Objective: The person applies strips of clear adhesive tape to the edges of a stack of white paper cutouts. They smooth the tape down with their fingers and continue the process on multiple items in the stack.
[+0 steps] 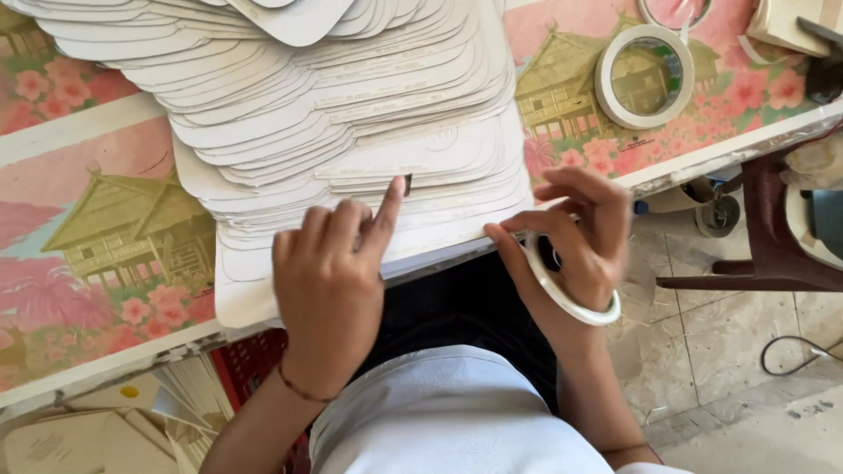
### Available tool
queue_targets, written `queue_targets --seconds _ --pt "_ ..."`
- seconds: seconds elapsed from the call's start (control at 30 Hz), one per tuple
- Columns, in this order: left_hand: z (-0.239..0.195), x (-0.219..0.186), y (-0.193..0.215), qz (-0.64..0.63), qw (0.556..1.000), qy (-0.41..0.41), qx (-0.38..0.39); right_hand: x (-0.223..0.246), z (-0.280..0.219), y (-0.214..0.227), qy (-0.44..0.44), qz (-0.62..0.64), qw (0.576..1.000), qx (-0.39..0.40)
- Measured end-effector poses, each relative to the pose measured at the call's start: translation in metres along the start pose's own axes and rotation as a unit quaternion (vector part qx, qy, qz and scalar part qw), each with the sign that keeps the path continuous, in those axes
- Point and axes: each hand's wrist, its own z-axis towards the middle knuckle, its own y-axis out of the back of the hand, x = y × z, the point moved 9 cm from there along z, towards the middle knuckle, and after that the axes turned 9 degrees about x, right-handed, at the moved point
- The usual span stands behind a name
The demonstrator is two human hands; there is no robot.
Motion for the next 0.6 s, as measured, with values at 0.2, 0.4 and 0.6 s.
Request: queue_targets --seconds 0.2,0.4,0.6 --pt "0.004 -0.009 0.009 -0.021 0.998 -0.054 0.017 0.002 0.007 0.003 0.007 -0.01 1.0 -0.009" --pt "0.005 -0.022 -0.004 -0.127 0.989 -0.063 0.047 0.005 0.02 -0.001 0.03 -0.006 0.999 0.025" --pt "0.004 -0.023 -0.014 -0.129 0.99 -0.044 0.043 0.011 0.027 -0.003 0.035 -0.019 0.998 0.04"
